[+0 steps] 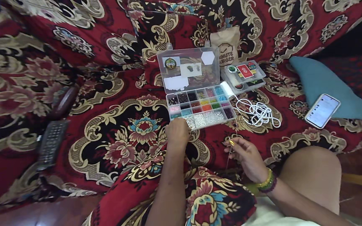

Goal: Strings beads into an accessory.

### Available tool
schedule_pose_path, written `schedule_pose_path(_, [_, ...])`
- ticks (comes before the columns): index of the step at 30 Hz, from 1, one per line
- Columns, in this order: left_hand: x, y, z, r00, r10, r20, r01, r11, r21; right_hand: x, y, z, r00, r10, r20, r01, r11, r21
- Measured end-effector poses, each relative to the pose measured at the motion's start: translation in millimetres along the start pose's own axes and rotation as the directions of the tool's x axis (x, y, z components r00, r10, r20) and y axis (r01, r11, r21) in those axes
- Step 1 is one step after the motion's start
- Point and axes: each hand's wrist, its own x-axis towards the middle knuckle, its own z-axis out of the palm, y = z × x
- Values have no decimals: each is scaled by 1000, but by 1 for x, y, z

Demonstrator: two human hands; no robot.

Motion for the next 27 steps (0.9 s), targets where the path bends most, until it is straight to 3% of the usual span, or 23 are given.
schedule_pose_path(12, [6, -3, 4, 999, 49, -1, -49, 997, -66, 0, 2, 1, 1000, 5, 7, -5, 1000, 29])
schedule_pose_path(14, [5, -4, 4, 995, 96, -38, -100, 984, -147, -1, 1, 2, 1000, 0, 8, -1, 999, 39])
schedule_pose_path(16, [5, -4, 10, 965, 240, -107, -263, 889, -374, -2, 0, 2, 1000, -8, 6, 8, 999, 39])
schedule_pose_path(18, [6, 2, 23, 910, 407, -75, -345, 648, -679, -2, 0, 1, 1000, -29, -5, 29, 999, 40])
schedule_pose_path(20, [7, 12, 40, 837, 546, 20, -210, 356, -911, -1, 1, 0, 999, -50, -14, 50, 998, 41])
schedule_pose_path(21, [7, 16, 46, 798, 597, 79, -113, 276, -954, -1, 2, 0, 998, -56, -21, 57, 998, 42])
schedule_pose_path(24, [9, 23, 58, 713, 678, 181, 64, 194, -979, -1, 2, 0, 997, -69, -38, 71, 997, 42])
schedule_pose_path(27, [8, 27, 61, 689, 688, 227, 121, 200, -972, -1, 1, 0, 997, -68, -26, 70, 996, 62])
